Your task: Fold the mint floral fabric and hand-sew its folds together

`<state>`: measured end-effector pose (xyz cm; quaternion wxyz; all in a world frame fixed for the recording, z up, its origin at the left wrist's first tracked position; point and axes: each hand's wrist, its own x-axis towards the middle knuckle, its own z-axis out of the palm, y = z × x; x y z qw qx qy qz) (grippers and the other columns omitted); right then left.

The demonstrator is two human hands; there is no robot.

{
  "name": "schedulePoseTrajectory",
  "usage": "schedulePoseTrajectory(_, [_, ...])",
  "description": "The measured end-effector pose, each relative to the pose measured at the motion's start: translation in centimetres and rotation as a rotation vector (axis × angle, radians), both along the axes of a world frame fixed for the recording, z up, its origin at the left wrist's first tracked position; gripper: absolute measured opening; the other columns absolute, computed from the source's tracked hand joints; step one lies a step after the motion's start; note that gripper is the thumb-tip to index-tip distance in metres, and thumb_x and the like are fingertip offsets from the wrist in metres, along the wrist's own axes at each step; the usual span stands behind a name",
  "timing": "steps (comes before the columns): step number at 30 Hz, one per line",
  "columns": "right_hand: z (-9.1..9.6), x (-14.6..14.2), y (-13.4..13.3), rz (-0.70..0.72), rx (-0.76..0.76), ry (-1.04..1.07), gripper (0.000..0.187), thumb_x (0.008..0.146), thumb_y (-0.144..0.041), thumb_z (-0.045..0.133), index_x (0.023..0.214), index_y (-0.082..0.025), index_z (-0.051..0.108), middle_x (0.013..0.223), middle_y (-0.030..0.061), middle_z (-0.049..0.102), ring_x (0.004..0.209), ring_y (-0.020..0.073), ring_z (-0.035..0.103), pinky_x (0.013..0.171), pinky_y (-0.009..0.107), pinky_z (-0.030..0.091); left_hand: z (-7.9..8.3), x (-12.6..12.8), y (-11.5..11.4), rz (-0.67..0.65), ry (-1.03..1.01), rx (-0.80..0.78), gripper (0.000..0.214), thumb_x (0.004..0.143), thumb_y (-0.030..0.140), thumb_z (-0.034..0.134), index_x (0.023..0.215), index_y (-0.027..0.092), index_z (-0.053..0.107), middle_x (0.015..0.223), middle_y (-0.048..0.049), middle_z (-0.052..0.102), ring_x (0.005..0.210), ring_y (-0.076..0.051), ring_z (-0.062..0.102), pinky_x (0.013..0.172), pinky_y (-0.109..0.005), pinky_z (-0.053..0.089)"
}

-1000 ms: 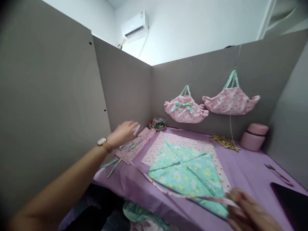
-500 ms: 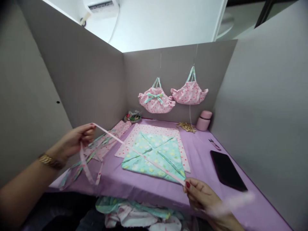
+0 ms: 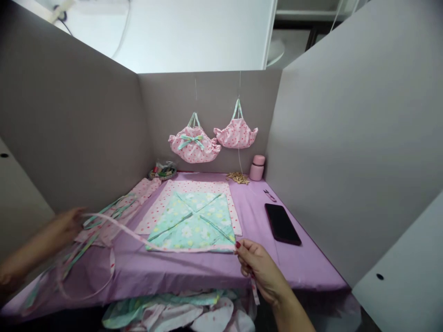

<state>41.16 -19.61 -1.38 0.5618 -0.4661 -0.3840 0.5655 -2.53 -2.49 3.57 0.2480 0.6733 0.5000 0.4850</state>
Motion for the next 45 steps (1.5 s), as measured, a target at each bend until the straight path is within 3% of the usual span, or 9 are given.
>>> schedulePoseTrajectory(2, [0.5, -1.2, 0.1, 0.030, 0.001, -0.006, 0.037, 0.073, -0.047, 0.066, 0.067, -0.017, 0.046, 0.049, -0.0114, 0.028, 0.043, 0.0039, 0.014, 0.041, 0.018, 0.016, -0.1, 3.8, -2.4, -0.059, 0.273, 0.041, 0.031, 0.059, 0.025, 0.065, 0.091, 0.027, 0.061, 0.101, -0.0025, 0.064, 0.104, -0.032, 0.052, 0.089, -0.041, 0.041])
schedulePoseTrajectory(3, [0.7, -2.0, 0.2, 0.049, 0.001, -0.010, 0.038, 0.073, -0.047, 0.066, 0.066, -0.016, 0.046, 0.048, -0.0113, 0.028, 0.043, 0.0039, 0.015, 0.041, 0.018, 0.016, 0.0, 6.3, -4.1, -0.200, 0.336, 0.013, 0.039, 0.066, 0.029, 0.062, 0.104, 0.026, 0.058, 0.118, -0.0042, 0.058, 0.117, -0.031, 0.044, 0.100, -0.042, 0.033])
schedulePoseTrajectory(6, [1.3, -4.4, 0.3, 0.111, 0.006, -0.029, 0.039, 0.073, -0.050, 0.065, 0.065, -0.017, 0.046, 0.048, -0.0106, 0.029, 0.042, 0.0041, 0.016, 0.041, 0.019, 0.016, 0.1, 14.2, -9.6, -0.577, 0.295, -0.193, 0.047, 0.083, 0.038, 0.047, 0.128, 0.027, 0.040, 0.138, -0.0023, 0.041, 0.125, -0.020, 0.036, 0.106, -0.034, 0.024])
schedulePoseTrajectory(9, [1.5, -5.8, 0.0, 0.158, 0.018, -0.077, 0.038, 0.074, -0.050, 0.064, 0.066, -0.017, 0.046, 0.049, -0.0099, 0.029, 0.044, 0.0048, 0.017, 0.042, 0.019, 0.015, -1.0, 19.7, -12.7, -0.737, 0.055, -0.330, 0.034, 0.085, 0.046, 0.045, 0.106, 0.022, 0.055, 0.104, -0.0034, 0.060, 0.096, -0.017, 0.053, 0.084, -0.027, 0.040])
schedulePoseTrajectory(11, [1.5, -5.9, -0.4, 0.168, 0.016, -0.129, 0.038, 0.075, -0.051, 0.063, 0.067, -0.017, 0.047, 0.050, -0.0095, 0.029, 0.045, 0.0053, 0.018, 0.043, 0.019, 0.015, -1.9, 21.1, -13.2, -0.717, -0.114, -0.470, 0.035, 0.084, 0.051, 0.043, 0.080, 0.018, 0.055, 0.066, 0.0027, 0.050, 0.062, -0.011, 0.046, 0.058, -0.022, 0.037])
schedulePoseTrajectory(14, [1.4, -5.3, -1.0, 0.169, -0.013, -0.193, 0.041, 0.073, -0.054, 0.062, 0.067, -0.017, 0.048, 0.050, -0.0089, 0.029, 0.046, 0.0056, 0.019, 0.043, 0.020, 0.014, -2.6, 20.7, -13.0, -0.664, -0.201, -0.511, 0.036, 0.082, 0.051, 0.047, 0.069, 0.017, 0.048, 0.059, 0.0058, 0.036, 0.055, -0.009, 0.032, 0.052, -0.021, 0.027])
schedulePoseTrajectory(32, [0.4, -2.0, -2.2, -0.041, -0.034, -0.197, 0.050, 0.072, -0.061, 0.059, 0.055, -0.019, 0.038, 0.047, -0.0079, 0.028, 0.046, 0.0070, 0.022, 0.044, 0.022, 0.019, -2.8, 16.6, -13.1, -0.563, -0.100, -0.524, 0.044, 0.077, 0.059, 0.047, 0.061, 0.018, 0.044, 0.057, 0.0056, 0.031, 0.054, -0.010, 0.026, 0.051, -0.023, 0.021])
schedulePoseTrajectory(41, [1.4, -2.2, -1.8, -0.217, -0.083, 0.315, 0.051, 0.060, -0.048, 0.077, 0.050, -0.019, 0.036, 0.042, -0.0101, 0.027, 0.039, 0.0037, 0.024, 0.038, 0.019, 0.027, -2.1, 15.2, -12.5, -0.617, 0.034, -0.527, 0.048, 0.080, 0.058, 0.043, 0.058, 0.016, 0.052, 0.053, 0.0048, 0.034, 0.051, -0.010, 0.027, 0.049, -0.023, 0.021])
schedulePoseTrajectory(45, [2.1, 0.7, -2.0, -0.421, -0.080, 0.640, 0.049, 0.065, -0.041, 0.076, 0.051, -0.019, 0.035, 0.039, -0.0099, 0.031, 0.034, 0.0027, 0.028, 0.033, 0.017, 0.029, -0.2, 11.3, -10.9, -0.428, 0.054, -0.422, 0.044, 0.077, 0.055, 0.049, 0.054, 0.017, 0.049, 0.054, 0.0036, 0.039, 0.054, -0.011, 0.033, 0.051, -0.022, 0.027])
